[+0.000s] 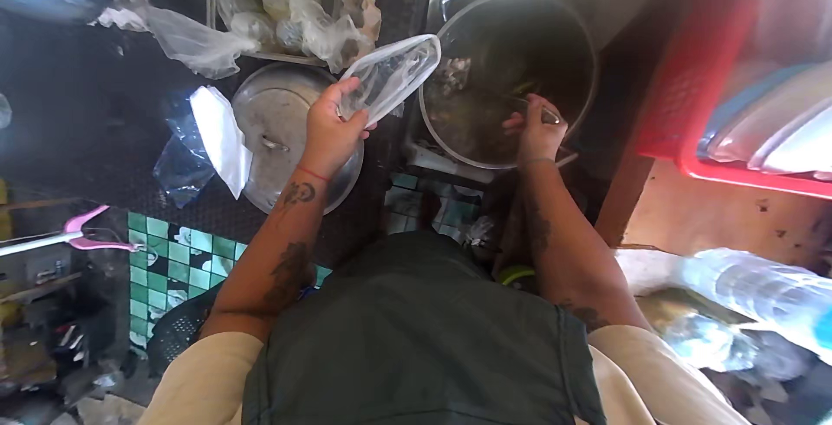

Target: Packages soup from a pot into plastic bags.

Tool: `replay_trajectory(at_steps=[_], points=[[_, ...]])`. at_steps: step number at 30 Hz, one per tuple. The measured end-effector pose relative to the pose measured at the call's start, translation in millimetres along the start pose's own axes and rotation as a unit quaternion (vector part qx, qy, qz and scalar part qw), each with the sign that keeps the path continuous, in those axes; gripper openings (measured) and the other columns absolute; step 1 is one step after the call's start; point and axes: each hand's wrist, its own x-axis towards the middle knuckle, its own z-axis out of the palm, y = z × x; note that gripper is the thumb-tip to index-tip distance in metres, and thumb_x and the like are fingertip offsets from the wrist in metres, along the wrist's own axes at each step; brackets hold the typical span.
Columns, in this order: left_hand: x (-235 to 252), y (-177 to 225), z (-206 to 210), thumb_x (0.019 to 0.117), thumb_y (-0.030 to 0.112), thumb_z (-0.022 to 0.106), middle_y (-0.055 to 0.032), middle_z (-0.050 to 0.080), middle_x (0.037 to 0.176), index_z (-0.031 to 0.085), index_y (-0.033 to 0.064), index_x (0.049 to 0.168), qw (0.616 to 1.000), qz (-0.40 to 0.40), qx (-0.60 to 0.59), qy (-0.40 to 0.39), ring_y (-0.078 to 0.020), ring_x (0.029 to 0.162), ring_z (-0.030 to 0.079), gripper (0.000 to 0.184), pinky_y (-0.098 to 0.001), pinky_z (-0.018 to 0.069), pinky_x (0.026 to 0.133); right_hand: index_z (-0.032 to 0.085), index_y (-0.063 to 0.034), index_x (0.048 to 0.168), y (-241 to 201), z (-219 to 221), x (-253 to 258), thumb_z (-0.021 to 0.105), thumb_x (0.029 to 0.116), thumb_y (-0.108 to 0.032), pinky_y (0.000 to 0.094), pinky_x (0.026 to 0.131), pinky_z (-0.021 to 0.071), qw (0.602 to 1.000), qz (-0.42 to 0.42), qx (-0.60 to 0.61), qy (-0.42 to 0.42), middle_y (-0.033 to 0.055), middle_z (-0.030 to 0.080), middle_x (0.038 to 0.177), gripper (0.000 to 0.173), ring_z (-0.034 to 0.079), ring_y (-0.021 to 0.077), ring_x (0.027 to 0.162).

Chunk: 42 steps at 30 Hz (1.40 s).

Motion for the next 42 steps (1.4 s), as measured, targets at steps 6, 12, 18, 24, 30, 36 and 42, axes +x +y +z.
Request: replay_trajectory(at_steps=[6,12,18,24,30,36,42], points=[[-0.3,-0.6,-1.5,0.0953,-0.004,0.061,-0.0153,0.054,0.145,0.05,0.002,0.145,1.0,0.0,-0.002,0.006,-0.0164,0.086,0.073,0.051,-0.0311,0.064,0.072,0.064,0.0029,0.125,-8.6,7.1,-1.0,0.051,0.1096,-0.021,0.0259,0.061,0.0611,0.996,-0.045,-0.072,-0.041,0.0032,0.071,0.081,0.032,0.069,0.009,0.062],[1.2,-4.0,-3.4,0.0948,-0.005,0.061,-0.0155,0.055,0.144,0.05,0.0019,0.145,1.0,-0.003,-0.007,0.008,-0.0166,0.086,0.073,0.052,-0.0311,0.0639,0.071,0.066,0.0028,0.124,-19.2,3.2,7.4,0.051,0.109,-0.02,0.0244,0.06,0.0603,0.989,-0.075,-0.12,-0.048,0.0036,0.071,0.081,0.031,0.068,0.0066,0.061],[4.3,-5.2,-4.3,0.0939,-0.006,0.062,-0.0146,0.053,0.147,0.05,0.0029,0.146,1.0,-0.01,-0.005,0.01,-0.0173,0.087,0.074,0.054,-0.0321,0.0645,0.072,0.064,0.0014,0.12,-13.4,7.5,14.8,0.051,0.1098,-0.02,0.0276,0.058,0.0618,0.999,0.031,-0.008,0.036,0.0046,0.071,0.077,0.027,0.07,0.0133,0.059],[5.4,-4.3,-8.4,0.0933,-0.005,0.063,-0.0153,0.052,0.148,0.049,0.0027,0.147,1.0,-0.009,0.009,0.01,-0.0183,0.087,0.074,0.056,-0.0333,0.0647,0.072,0.06,0.0009,0.124,-1.4,7.4,13.1,0.043,0.1129,-0.025,0.0296,0.06,0.0617,0.989,0.109,0.061,0.075,0.0066,0.071,0.077,0.033,0.071,0.0156,0.063],[13.2,-1.2,-5.0,0.1036,0.008,0.057,-0.0151,0.056,0.143,0.05,0.0024,0.145,1.0,0.001,0.013,-0.004,-0.0163,0.087,0.073,0.043,-0.0311,0.0638,0.072,0.06,0.0005,0.125,-4.8,0.4,8.3,0.041,0.1133,-0.023,0.0291,0.06,0.0617,0.989,0.101,0.082,0.065,0.0062,0.071,0.077,0.032,0.071,0.0155,0.063],[53.0,22.6,17.4,0.0899,0.007,0.076,-0.015,0.053,0.147,0.051,0.0041,0.146,0.993,0.044,0.109,-0.032,-0.0204,0.098,0.072,0.061,-0.0362,0.0639,0.078,0.059,0.0002,0.125,-30.3,-21.7,-7.1,0.038,0.1137,-0.021,0.0287,0.06,0.0618,0.989,0.087,0.091,0.073,0.0044,0.071,0.075,0.032,0.071,0.0144,0.063],[102.5,48.6,61.5,0.083,0.004,0.076,-0.0181,0.046,0.154,0.047,0.0027,0.151,0.95,0.106,0.287,-0.071,-0.0286,0.138,0.051,0.074,-0.044,0.0464,0.111,0.062,0.0002,0.119,-66.6,-46.9,-40.7,0.041,0.1131,-0.02,0.0276,0.059,0.0622,0.99,0.052,0.067,0.108,0.0028,0.072,0.073,0.03,0.072,0.0132,0.062]])
